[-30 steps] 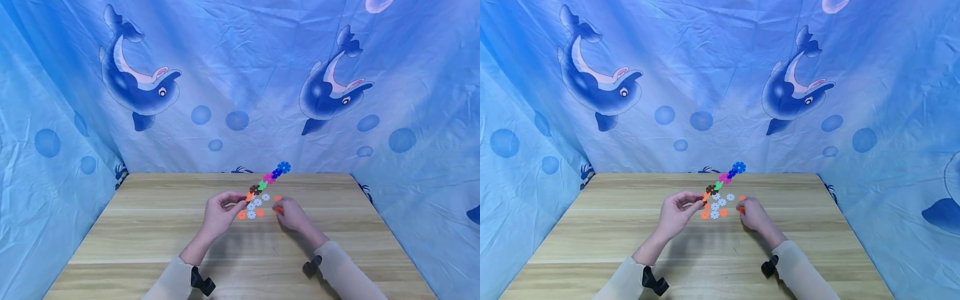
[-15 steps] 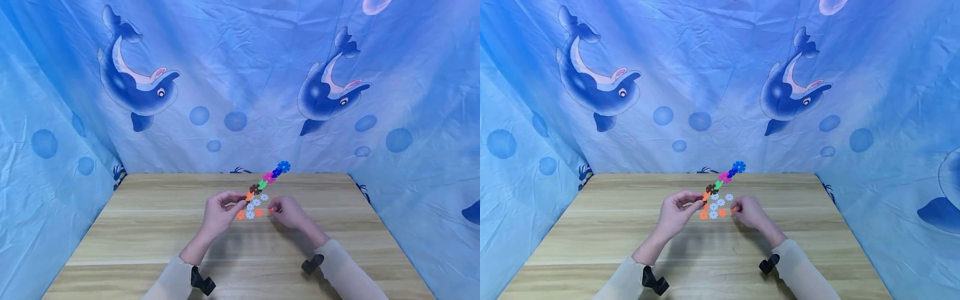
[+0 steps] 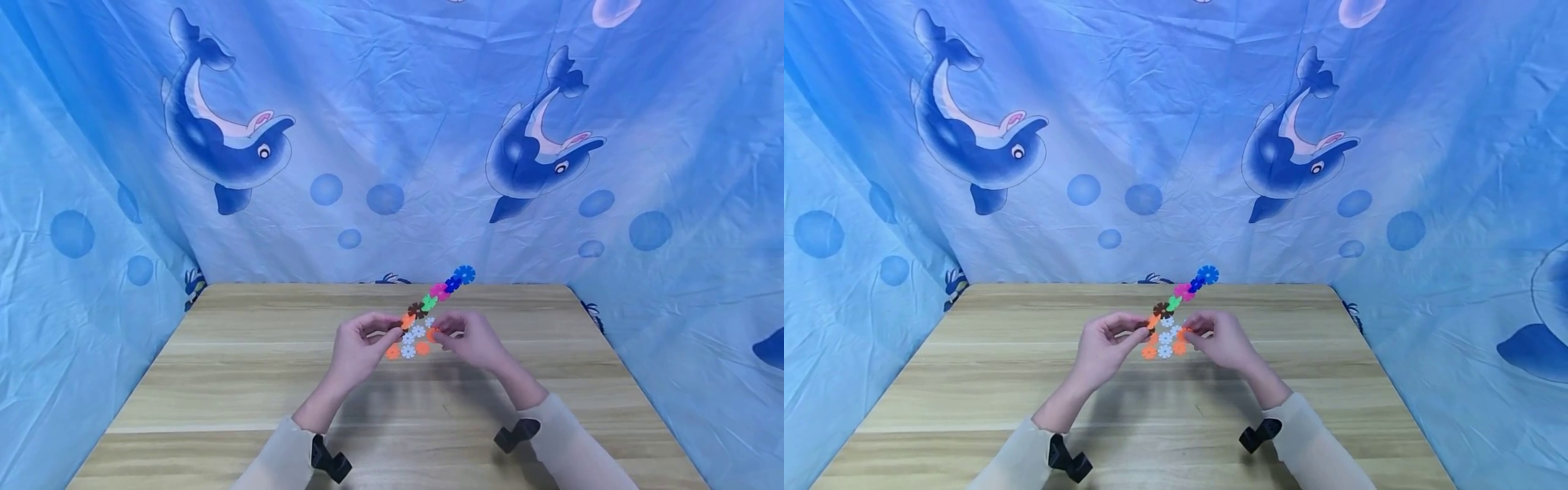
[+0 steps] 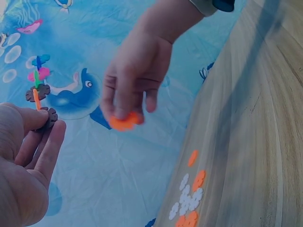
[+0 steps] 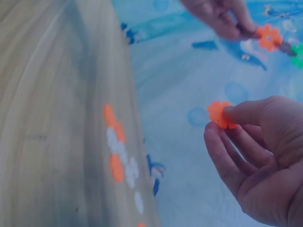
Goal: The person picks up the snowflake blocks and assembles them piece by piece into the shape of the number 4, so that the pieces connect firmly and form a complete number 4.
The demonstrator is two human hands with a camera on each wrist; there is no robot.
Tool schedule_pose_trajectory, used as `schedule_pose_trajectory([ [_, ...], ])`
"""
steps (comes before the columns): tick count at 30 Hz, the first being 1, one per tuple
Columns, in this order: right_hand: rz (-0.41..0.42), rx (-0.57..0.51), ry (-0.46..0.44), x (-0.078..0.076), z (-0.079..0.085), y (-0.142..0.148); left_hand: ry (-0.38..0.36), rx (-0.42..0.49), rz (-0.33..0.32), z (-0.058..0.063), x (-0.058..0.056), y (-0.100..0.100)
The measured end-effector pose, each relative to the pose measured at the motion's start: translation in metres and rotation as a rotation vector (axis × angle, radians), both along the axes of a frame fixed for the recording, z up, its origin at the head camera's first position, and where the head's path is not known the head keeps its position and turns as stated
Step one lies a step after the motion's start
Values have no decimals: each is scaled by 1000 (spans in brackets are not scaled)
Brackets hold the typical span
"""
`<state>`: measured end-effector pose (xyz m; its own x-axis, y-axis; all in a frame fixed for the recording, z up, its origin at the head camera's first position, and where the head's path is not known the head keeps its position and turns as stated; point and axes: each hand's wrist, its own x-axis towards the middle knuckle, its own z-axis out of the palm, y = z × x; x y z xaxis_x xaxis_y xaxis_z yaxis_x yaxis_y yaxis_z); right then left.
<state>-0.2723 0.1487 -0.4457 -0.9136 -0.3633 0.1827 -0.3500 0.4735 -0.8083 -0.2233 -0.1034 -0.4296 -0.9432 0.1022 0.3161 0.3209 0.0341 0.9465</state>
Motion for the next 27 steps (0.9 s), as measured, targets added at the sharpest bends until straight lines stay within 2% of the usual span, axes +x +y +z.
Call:
schedule_pose_trajectory([
  [9, 75, -236, -94, 20, 19, -13, 0, -5, -13, -1, 0, 3],
  [13, 74, -274, -129, 25, 21, -17, 16, 4, -30, 0, 2, 6],
  [20, 124, -349, -213, 28, 21, -22, 50, -5, -42, -2, 3, 8],
  [27, 91, -369, -253, 26, 19, -23, 52, -16, -41, -3, 4, 6],
])
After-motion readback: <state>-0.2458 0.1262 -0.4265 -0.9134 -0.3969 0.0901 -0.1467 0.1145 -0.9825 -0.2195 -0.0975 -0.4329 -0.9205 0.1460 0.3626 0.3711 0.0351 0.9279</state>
